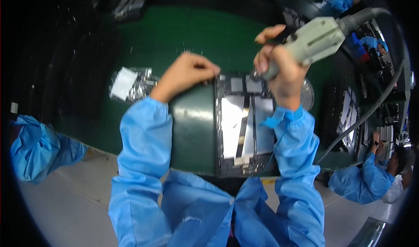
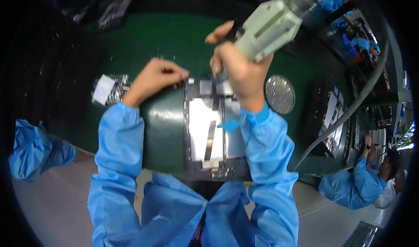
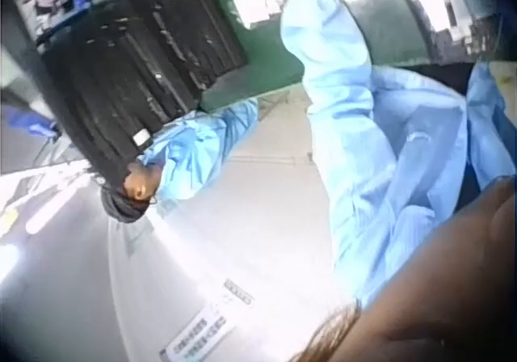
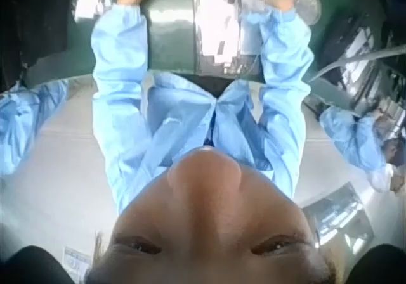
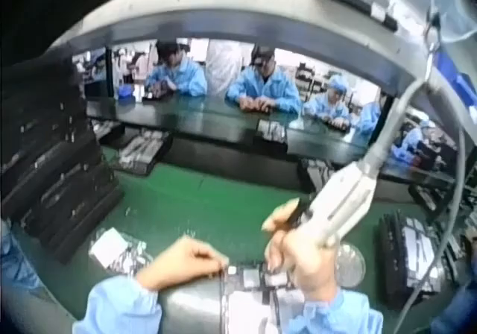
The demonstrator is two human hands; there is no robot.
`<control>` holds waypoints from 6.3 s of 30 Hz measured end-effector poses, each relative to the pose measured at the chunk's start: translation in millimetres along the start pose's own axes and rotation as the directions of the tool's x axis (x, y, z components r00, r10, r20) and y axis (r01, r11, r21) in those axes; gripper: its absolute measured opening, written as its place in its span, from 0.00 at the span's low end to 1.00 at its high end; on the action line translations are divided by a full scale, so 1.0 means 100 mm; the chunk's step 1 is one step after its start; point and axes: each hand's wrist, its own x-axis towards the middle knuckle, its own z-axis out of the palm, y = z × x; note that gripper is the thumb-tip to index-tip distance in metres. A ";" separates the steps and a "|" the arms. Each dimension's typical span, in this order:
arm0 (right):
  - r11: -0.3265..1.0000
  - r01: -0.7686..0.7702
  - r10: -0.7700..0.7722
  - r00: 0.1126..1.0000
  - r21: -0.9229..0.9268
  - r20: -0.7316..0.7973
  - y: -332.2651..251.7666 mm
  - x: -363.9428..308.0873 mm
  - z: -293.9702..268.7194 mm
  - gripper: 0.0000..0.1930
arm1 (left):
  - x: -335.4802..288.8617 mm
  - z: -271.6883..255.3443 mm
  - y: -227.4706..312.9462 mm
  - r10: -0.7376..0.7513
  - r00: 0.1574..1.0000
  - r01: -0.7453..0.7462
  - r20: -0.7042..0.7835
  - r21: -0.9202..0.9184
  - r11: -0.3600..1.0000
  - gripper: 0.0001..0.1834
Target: The person assembles electronic tablet components by securing a circuit board and a tablet screen into a tablet frame with screws, using an electric screwdriver.
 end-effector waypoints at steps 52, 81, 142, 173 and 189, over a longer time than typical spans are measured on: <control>0.997 -0.016 0.027 0.991 -0.080 0.134 0.71 -0.01 0.32 0.12 | -0.02 -0.06 -0.06 0.051 0.998 -0.045 0.030 -0.176 0.983 0.10; 0.993 -0.019 0.028 0.997 -0.120 0.077 0.73 -0.05 0.39 0.10 | -0.04 -0.04 -0.05 0.080 0.996 -0.083 -0.024 -0.155 0.985 0.10; 0.997 -0.032 0.042 0.984 -0.064 0.171 0.73 -0.07 0.39 0.11 | -0.01 -0.03 -0.15 0.105 0.994 -0.101 0.011 -0.192 0.976 0.08; 0.910 -0.040 -0.049 0.978 -0.412 -0.203 -0.66 -0.45 -1.27 0.11 | -0.94 1.47 0.64 -0.285 0.895 0.136 -0.342 -0.399 0.907 0.25; 0.841 -0.061 -0.029 0.987 -0.537 -0.158 -0.70 -0.42 -1.61 0.20 | 1.60 -2.67 -0.32 -0.256 0.746 0.304 -0.614 -0.027 0.952 0.31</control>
